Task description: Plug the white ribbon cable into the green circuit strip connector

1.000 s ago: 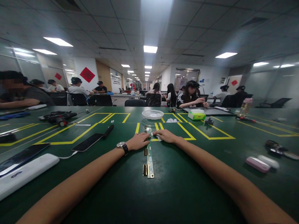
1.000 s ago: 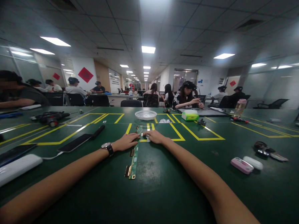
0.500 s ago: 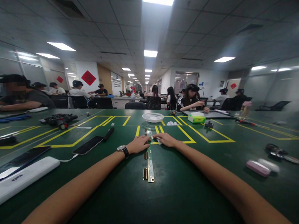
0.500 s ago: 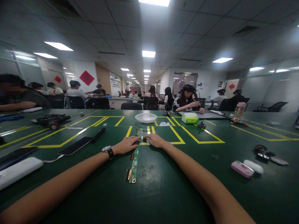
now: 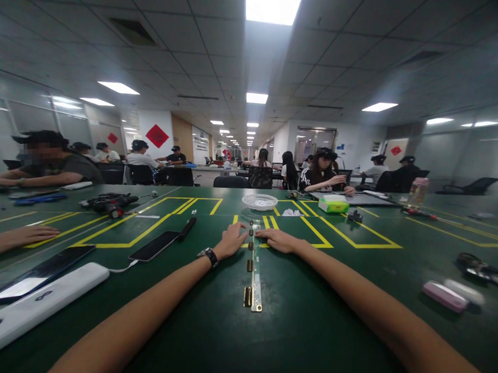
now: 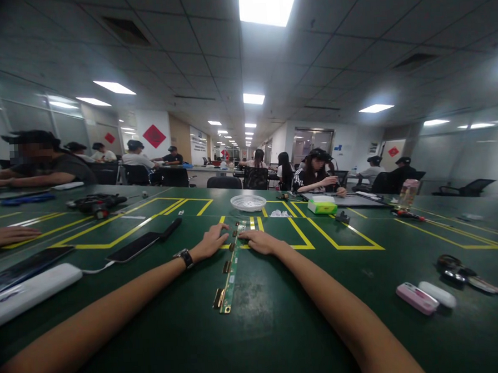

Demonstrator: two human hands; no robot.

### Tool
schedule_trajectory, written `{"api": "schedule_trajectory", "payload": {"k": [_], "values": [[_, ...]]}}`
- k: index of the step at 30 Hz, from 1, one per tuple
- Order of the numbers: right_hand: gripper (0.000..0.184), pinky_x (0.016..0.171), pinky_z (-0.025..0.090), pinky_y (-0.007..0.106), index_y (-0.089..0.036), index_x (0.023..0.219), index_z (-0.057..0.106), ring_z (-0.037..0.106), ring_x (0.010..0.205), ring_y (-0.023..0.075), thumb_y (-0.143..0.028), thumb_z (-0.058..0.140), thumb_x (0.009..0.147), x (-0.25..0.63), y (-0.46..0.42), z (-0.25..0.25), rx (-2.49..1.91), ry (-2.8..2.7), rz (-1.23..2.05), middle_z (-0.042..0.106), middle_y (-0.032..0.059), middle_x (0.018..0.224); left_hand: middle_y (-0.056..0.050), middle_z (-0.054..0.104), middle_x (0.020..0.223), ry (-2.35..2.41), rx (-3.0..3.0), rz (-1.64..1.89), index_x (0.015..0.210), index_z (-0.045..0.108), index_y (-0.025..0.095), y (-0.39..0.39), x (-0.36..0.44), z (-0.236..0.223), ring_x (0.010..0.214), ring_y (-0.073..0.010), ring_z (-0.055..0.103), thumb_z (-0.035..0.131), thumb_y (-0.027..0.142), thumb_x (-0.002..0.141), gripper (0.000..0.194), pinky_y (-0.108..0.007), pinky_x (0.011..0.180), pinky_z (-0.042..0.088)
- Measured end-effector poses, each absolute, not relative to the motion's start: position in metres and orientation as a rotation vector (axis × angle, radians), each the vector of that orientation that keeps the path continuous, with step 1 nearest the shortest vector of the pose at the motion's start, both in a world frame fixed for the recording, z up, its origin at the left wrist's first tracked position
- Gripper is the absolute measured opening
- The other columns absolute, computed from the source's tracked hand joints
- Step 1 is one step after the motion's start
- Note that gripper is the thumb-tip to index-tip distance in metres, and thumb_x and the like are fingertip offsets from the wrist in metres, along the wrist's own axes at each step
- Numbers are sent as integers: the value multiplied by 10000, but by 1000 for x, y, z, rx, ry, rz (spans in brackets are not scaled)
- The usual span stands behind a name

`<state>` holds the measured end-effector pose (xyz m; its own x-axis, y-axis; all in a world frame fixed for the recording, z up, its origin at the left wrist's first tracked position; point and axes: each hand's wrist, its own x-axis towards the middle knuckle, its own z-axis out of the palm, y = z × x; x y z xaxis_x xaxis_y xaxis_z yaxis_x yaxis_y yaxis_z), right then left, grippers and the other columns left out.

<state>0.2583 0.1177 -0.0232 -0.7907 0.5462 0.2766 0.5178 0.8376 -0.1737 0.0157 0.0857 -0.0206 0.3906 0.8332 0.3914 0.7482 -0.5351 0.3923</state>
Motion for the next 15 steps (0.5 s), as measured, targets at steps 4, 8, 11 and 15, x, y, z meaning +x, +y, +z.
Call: {"api": "schedule_trajectory", "payload": {"k": [4, 8, 11, 15], "values": [[493, 1077, 364, 368, -168, 1260, 607, 527, 1216, 207, -116, 422, 806, 295, 121, -11, -1088, -2700, -28, 583, 80, 1321, -106, 566, 1226, 1511, 2416, 866, 1170, 497, 204, 89, 12, -21, 1170, -282, 484, 341, 326, 943, 302, -462, 928, 407], [425, 1054, 363, 343, -184, 1225, 638, 527, 1201, 212, -183, 431, 853, 355, 115, -3, -1628, -2529, -213, 603, 80, 1291, -101, 560, 1248, 1509, 2428, 858, 1180, 511, 208, 90, 14, -21, 1177, -275, 481, 348, 318, 939, 311, -447, 932, 408], [420, 1005, 383, 402, -137, 1211, 642, 544, 1154, 268, -226, 403, 877, 397, 103, -5, -1973, -2300, -315, 606, 164, 1250, -103, 567, 1243, 1489, 2470, 830, 1179, 521, 209, 88, 15, -21, 1172, -279, 483, 371, 319, 933, 308, -452, 933, 405], [442, 919, 399, 512, -112, 1148, 668, 529, 1135, 350, -258, 342, 888, 429, 93, -10, -2331, -1968, -404, 594, 226, 1215, -88, 568, 1248, 1439, 2553, 779, 1163, 529, 218, 88, 16, -25, 1161, -272, 482, 397, 330, 932, 289, -449, 938, 394]]}}
